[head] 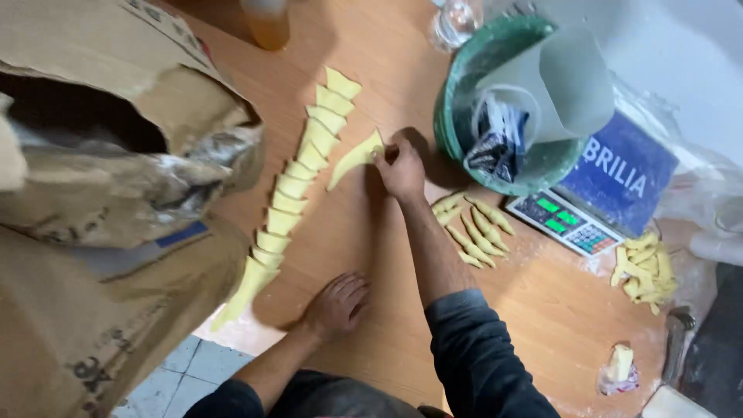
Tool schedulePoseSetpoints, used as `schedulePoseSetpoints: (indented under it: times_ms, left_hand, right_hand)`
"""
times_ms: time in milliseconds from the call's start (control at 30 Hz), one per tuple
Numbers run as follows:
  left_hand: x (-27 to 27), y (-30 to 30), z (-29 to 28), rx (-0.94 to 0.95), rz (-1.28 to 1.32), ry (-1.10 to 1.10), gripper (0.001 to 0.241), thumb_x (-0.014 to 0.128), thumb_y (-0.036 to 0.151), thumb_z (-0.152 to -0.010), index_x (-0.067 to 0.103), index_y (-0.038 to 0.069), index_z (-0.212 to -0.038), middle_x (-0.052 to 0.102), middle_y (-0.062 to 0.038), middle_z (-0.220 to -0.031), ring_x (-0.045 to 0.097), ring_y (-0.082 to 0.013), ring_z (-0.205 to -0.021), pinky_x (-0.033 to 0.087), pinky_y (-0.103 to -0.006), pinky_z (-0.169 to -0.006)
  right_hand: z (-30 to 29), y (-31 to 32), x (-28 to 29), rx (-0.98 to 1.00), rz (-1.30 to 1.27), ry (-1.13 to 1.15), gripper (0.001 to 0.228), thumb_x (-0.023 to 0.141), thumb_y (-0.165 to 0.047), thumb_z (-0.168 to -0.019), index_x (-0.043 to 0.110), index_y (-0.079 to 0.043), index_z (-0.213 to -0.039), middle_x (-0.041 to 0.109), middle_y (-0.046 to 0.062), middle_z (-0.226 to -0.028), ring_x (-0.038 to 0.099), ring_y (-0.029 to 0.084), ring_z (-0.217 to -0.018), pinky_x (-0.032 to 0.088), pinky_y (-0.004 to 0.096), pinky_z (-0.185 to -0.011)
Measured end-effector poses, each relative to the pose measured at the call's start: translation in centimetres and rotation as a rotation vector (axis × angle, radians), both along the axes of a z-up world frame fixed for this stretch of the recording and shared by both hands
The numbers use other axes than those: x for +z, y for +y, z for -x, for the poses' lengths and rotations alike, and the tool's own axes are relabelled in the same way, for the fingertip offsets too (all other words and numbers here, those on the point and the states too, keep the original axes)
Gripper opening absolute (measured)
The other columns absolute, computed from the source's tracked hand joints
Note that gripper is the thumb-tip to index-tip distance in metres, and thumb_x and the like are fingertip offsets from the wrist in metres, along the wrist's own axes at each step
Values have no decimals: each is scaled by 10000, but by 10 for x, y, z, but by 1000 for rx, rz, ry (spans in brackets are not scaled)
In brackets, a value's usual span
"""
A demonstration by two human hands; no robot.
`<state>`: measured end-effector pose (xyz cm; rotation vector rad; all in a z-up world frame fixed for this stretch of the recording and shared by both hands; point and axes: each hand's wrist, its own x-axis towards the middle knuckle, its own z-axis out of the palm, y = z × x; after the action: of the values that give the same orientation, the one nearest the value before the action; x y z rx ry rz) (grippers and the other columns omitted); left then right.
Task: Rolling triangular pieces of dough into croissant shapes on a wooden workbench.
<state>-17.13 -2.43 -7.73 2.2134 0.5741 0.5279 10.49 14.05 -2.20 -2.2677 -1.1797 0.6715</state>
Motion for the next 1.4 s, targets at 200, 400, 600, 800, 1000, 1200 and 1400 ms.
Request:
schedulePoseSetpoints:
  times_ms: [200, 400, 600, 800, 1000, 1200, 1400]
  left_hand:
    - [43, 43, -9, 456, 246, 1, 344, 654, 205, -991, 643, 23, -1282, 682, -221, -1269, 662, -378, -1162, 546, -475, -984]
    - [144, 93, -26, 437, -155, -260, 511, 689, 268, -939, 587, -59, -1319, 629, -219, -1317, 630, -393, -1191, 508, -508, -998]
    - [200, -12, -68, 430, 489, -373, 251, 750, 168, -927, 662, -30, -1051, 661, -123, -1033, 677, -184, -834, 572, -294, -687]
    - [262, -116, -113, 414, 711, -354, 242, 671, 205, -976, 661, 2, -1106, 668, -134, -844, 567, -186, -727, 503, -324, -633]
    - [312, -191, -168, 411, 686, -472, 332, 459, 311, -1077, 570, 15, -977, 663, -82, -832, 606, -126, -759, 516, -311, -676]
    - [328, -245, -185, 320, 609, -516, 362, 414, 303, -1117, 531, 37, -902, 618, -94, -760, 578, -153, -695, 488, -344, -604]
    - [340, -288, -183, -13, 231, -727, 286, 504, 298, -1099, 555, 33, -1004, 610, -63, -808, 603, -141, -711, 491, -342, -618]
  right_hand:
    - [34, -33, 20, 293, -47, -285, 319, 849, -290, -894, 676, -47, -1005, 677, 176, -1009, 654, 344, -934, 543, 429, -796]
    - [71, -156, 114, 210, -125, 401, 221, 705, -123, -965, 611, -40, -1146, 675, 20, -1015, 633, 91, -879, 524, 228, -736]
    - [76, -271, 108, -240, -565, 954, 329, 638, -113, -994, 600, -31, -1310, 658, 35, -1198, 619, 121, -1093, 518, 281, -955]
    - [77, -338, 155, -451, -887, 1079, 317, 545, -270, -1072, 578, -26, -1270, 664, 56, -1177, 630, 139, -1100, 518, 287, -947]
    - [47, -404, 179, -357, -961, 349, 307, 517, -324, -1100, 556, -34, -1193, 639, 39, -998, 583, 113, -887, 521, 300, -757]
    - [30, -477, 235, -295, -976, 110, 330, 431, -331, -1147, 595, -46, -1124, 630, -6, -925, 556, 66, -857, 490, 241, -748]
    - [1, -520, 236, -501, -1044, 145, 314, 472, -308, -1139, 594, -27, -1069, 575, 21, -843, 498, 82, -769, 445, 247, -654]
